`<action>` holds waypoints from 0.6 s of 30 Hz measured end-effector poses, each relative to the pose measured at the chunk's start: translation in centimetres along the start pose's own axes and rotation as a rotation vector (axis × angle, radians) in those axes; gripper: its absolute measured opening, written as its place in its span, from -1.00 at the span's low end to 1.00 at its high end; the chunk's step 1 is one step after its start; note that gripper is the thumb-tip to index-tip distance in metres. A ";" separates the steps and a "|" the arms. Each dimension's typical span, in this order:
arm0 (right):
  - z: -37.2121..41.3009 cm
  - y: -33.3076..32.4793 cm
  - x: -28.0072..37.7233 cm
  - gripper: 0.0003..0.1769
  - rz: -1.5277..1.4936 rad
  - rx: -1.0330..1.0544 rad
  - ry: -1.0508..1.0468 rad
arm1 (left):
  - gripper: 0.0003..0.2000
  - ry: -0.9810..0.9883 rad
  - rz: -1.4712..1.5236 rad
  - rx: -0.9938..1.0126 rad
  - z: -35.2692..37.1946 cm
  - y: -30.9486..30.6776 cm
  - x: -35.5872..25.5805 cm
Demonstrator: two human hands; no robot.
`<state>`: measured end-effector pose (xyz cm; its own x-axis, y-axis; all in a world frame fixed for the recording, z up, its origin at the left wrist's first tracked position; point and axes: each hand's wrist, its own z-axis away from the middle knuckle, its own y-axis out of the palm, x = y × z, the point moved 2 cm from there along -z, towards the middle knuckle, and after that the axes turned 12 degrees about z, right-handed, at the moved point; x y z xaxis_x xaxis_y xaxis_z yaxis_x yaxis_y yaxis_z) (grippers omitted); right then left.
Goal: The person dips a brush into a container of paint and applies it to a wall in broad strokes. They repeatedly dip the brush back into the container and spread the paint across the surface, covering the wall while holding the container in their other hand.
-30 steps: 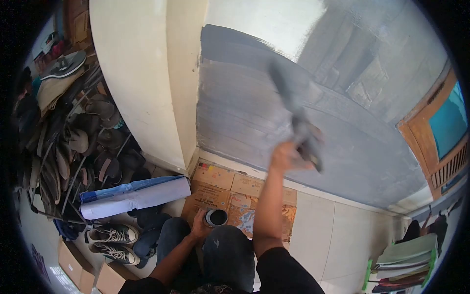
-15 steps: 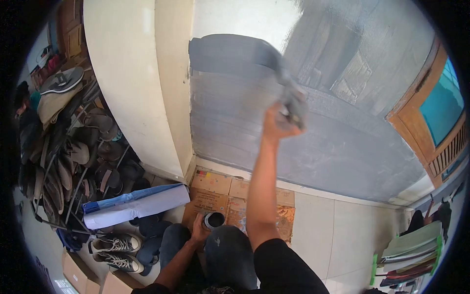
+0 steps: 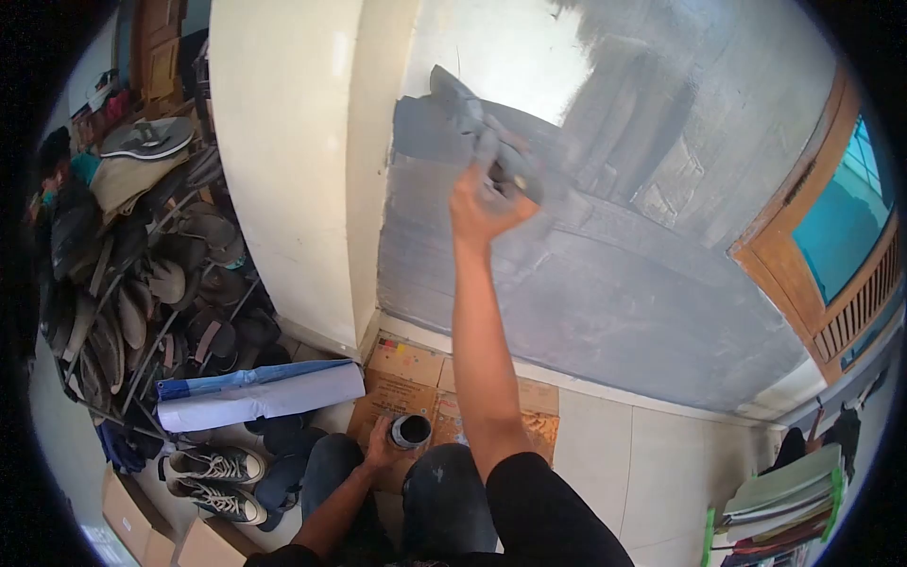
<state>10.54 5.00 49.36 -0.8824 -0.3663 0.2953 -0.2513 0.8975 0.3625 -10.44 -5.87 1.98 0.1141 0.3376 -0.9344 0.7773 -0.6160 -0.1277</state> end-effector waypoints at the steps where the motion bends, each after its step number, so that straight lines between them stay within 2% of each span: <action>1: 0.8 1.7 -0.4 -0.83 -0.013 0.001 0.000 | -0.23 0.037 0.000 -0.054 0.0 -0.3 -0.1; 4: 2.7 4.1 -2.4 -0.85 -0.096 -0.059 0.095 | -0.26 0.026 -0.001 -0.029 -0.3 -0.6 -0.1; 6: 3.3 3.4 -2.9 -0.85 0.115 0.028 0.009 | -0.28 0.033 -0.001 -0.035 -0.4 -0.8 -0.4; 7: 3.1 2.8 -3.3 -0.85 0.113 0.028 0.005 | -0.29 0.036 0.003 -0.036 -0.5 -0.7 -0.5; 8: 2.7 1.8 -3.7 -0.84 0.159 -0.045 0.019 | -0.29 0.038 0.006 -0.035 -0.3 -0.5 -0.5; 10: 0.5 -1.9 -4.2 -0.90 0.266 -0.106 -0.086 | -0.28 -0.035 0.053 -0.059 -0.1 -0.5 -0.2; 11: -1.4 -4.8 -3.8 -0.92 0.334 -0.090 -0.211 | -0.28 -0.030 0.063 -0.050 -0.2 -0.3 -0.5; 14: -3.7 -8.4 -2.0 -0.81 0.465 -0.186 -0.299 | -0.26 -0.008 0.034 -0.027 -0.2 -0.3 -1.0; 16: -3.9 -8.7 -0.9 -0.81 0.287 -0.297 -0.106 | -0.23 -0.056 0.037 0.000 -0.1 0.1 -0.2; 18: -3.5 -6.6 0.7 -0.84 0.221 -0.265 -0.097 | -0.22 -0.045 0.047 -0.002 -0.2 0.2 -0.5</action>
<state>12.94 -2.03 50.26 -0.9408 -0.1342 0.3112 0.0501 0.8530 0.5195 -10.24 -6.02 2.51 0.1227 0.2757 -0.9534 0.7731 -0.6289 -0.0824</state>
